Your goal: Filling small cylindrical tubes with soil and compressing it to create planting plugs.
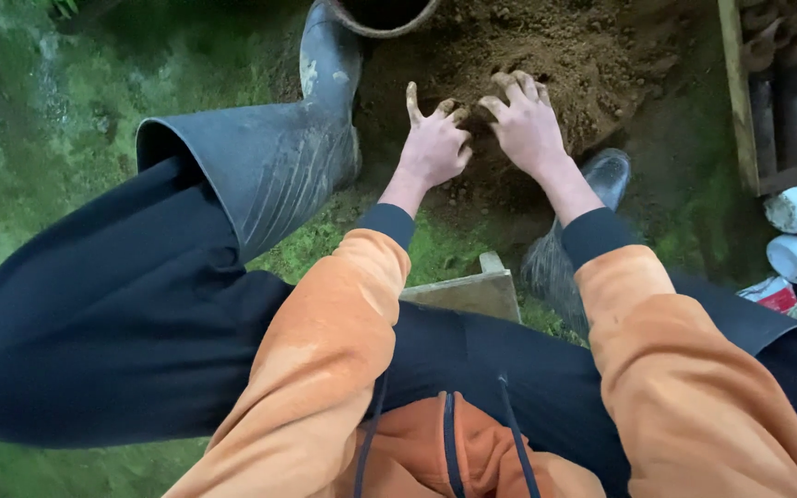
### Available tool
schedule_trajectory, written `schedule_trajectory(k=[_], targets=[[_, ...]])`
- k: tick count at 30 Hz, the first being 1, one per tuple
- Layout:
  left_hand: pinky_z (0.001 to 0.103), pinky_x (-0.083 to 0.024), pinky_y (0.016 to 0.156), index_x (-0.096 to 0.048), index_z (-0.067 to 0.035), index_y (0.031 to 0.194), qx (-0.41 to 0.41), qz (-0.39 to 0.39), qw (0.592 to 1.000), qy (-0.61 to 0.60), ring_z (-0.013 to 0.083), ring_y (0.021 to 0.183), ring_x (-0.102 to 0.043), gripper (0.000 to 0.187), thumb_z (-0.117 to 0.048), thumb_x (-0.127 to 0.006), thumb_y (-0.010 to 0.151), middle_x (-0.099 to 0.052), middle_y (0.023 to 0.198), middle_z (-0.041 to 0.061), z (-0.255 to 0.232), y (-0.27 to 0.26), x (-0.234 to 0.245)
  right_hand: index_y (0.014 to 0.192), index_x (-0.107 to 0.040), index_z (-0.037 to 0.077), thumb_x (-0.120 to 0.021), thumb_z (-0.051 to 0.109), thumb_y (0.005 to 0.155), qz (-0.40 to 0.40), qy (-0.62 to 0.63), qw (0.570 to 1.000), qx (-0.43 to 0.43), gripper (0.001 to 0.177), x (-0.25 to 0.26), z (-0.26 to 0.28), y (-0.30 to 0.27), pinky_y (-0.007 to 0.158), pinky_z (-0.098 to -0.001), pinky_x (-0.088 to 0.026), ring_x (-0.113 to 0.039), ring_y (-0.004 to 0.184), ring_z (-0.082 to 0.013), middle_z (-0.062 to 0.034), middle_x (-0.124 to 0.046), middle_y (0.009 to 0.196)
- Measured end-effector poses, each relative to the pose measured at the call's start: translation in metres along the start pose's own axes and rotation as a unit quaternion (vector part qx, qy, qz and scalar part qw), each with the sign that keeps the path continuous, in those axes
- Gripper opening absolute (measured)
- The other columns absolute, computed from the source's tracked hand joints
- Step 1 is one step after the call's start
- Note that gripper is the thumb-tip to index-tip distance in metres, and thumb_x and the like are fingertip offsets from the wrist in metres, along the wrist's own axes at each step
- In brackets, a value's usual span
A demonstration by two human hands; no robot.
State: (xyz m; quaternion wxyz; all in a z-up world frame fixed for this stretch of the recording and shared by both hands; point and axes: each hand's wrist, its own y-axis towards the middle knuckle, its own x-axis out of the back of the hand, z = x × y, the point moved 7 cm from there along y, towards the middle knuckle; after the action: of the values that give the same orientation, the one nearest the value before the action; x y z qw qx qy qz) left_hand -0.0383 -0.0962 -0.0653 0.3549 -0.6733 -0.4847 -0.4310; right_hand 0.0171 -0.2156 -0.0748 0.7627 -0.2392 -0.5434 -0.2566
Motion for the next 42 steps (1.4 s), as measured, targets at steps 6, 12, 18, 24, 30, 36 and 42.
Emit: schedule_trajectory(k=[6,12,18,24,30,36,42], targets=[[0.089,-0.001,0.108,-0.082,-0.02,0.084,-0.036,0.042,0.998,0.016,0.0328,0.132,-0.052,0.023,-0.032,-0.063,0.088,-0.062,0.137,0.001,-0.006,0.009,-0.007,0.113,-0.067,-0.007,-0.054,-0.021,0.075,-0.083,0.201,0.976,-0.02,0.042,0.03,-0.004,0.014,0.099,-0.0551,-0.046,-0.053,0.108,-0.0462,-0.026,-0.061,0.114],[0.082,0.007,0.112,-0.076,-0.018,0.078,-0.037,-0.035,0.998,-0.025,0.0317,0.12,-0.057,0.015,-0.021,-0.063,0.085,-0.07,0.109,0.001,-0.016,0.017,-0.005,0.13,-0.063,-0.005,-0.064,-0.014,0.084,-0.01,0.34,0.94,-0.028,0.046,0.073,0.015,0.023,0.102,-0.0469,-0.051,-0.06,0.116,-0.0391,-0.0253,-0.063,0.126],[0.076,0.012,0.115,-0.072,-0.015,0.077,-0.04,-0.069,0.996,-0.043,0.0296,0.112,-0.066,0.016,-0.021,-0.059,0.085,-0.071,0.083,0.002,-0.021,0.022,0.007,0.143,-0.058,-0.006,-0.041,-0.018,0.089,0.052,0.219,0.973,-0.047,0.058,0.057,0.02,0.021,0.084,-0.0532,-0.051,-0.062,0.104,-0.045,-0.0288,-0.065,0.119],[0.082,0.009,0.111,-0.076,-0.017,0.118,-0.058,-0.086,0.993,-0.055,0.0303,0.119,-0.061,0.033,-0.026,-0.063,0.09,-0.074,0.111,-0.004,-0.02,0.018,0.003,0.164,-0.035,0.018,-0.053,-0.009,0.088,0.212,0.078,0.972,-0.061,0.082,0.052,0.02,0.033,0.107,-0.0651,-0.035,-0.049,0.132,-0.0499,-0.0356,-0.061,0.13],[0.083,-0.002,0.112,-0.074,-0.014,0.076,-0.027,-0.1,0.994,-0.04,0.0272,0.104,-0.061,0.013,-0.022,-0.065,0.083,-0.066,0.096,0.001,-0.013,0.003,0.015,0.145,-0.06,-0.002,-0.053,-0.013,0.088,0.035,0.201,0.979,-0.028,0.058,0.07,-0.025,0.068,0.109,-0.0488,-0.044,-0.057,0.123,-0.0407,-0.0276,-0.065,0.134],[0.084,-0.005,0.111,-0.075,-0.012,0.077,-0.002,-0.08,0.997,-0.018,0.0297,0.122,-0.059,0.019,-0.027,-0.067,0.086,-0.07,0.108,0.002,0.005,-0.02,0.013,0.152,-0.049,0.006,-0.045,0.032,0.101,0.197,0.137,0.97,-0.048,0.057,0.016,-0.007,0.078,0.114,-0.0747,-0.021,-0.022,0.148,-0.0522,-0.0307,-0.03,0.162],[0.083,-0.016,0.109,-0.074,-0.012,0.08,0.06,-0.043,0.997,-0.007,0.0318,0.116,-0.059,0.022,-0.03,-0.063,0.085,-0.068,0.116,0.008,0.02,-0.026,-0.005,0.144,-0.063,0.015,-0.058,0.049,0.072,0.201,0.042,0.977,0.062,0.08,-0.018,0.004,0.063,0.108,-0.0611,-0.037,-0.038,0.142,-0.0471,-0.0278,-0.05,0.151]])
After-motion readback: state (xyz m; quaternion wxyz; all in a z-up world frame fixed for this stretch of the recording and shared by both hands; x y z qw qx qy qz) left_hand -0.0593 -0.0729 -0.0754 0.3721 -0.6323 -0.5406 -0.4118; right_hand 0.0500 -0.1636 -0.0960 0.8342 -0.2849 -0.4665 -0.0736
